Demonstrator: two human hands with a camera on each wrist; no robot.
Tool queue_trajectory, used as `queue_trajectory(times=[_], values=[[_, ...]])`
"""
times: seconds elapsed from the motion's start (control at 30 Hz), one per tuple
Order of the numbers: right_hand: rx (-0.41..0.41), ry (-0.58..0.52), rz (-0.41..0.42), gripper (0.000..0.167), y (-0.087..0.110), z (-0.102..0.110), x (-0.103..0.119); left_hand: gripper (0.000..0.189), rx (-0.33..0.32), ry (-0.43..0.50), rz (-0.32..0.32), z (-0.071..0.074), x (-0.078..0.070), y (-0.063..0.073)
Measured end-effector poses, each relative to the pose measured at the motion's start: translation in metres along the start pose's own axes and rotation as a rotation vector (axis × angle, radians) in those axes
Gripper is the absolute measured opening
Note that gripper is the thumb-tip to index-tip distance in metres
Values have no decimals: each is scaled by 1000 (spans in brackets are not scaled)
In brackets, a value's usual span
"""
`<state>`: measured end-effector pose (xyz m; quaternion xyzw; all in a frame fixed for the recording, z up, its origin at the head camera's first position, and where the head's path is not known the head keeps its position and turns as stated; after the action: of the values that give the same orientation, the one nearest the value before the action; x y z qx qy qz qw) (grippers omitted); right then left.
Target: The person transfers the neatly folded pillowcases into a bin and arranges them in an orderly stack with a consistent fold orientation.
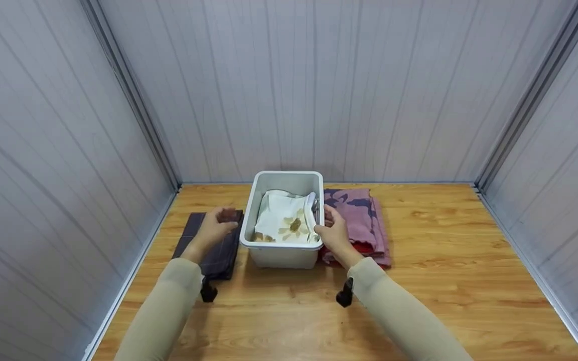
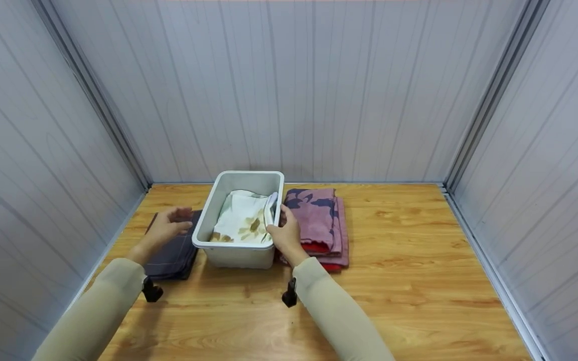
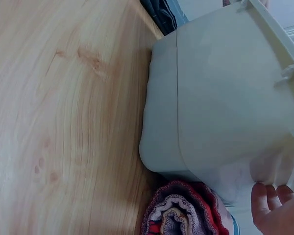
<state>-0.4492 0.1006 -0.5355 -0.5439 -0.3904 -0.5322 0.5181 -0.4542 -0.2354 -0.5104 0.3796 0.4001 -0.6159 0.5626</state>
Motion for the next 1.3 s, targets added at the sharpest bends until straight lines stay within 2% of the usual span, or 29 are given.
queue_trajectory(times=[0.53, 0.67, 0.97, 1.3], values=[[7, 25, -11, 78, 0, -1, -4, 46, -43, -16, 20, 16, 44, 20], [4, 15, -23, 77, 1, 0, -4, 47, -42, -34, 20, 27, 51, 25], [6, -11, -17, 78, 1, 0, -3, 49, -77, -77, 54, 57, 67, 34], [6, -1, -1, 79, 0, 0, -5, 54, -116, -118, 59, 82, 86, 40]])
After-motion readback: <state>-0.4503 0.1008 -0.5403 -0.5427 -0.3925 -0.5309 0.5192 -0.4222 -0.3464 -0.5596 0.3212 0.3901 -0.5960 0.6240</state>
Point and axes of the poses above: each hand's wrist, its own y-axis away from the middle knuckle, its own z-axis out of the back of the hand, x = y × z, the point moved 8 cm from there along -y, towards the middle knuckle, and after that the axes turned 2 degrees about -x, right-handed, at the moved point
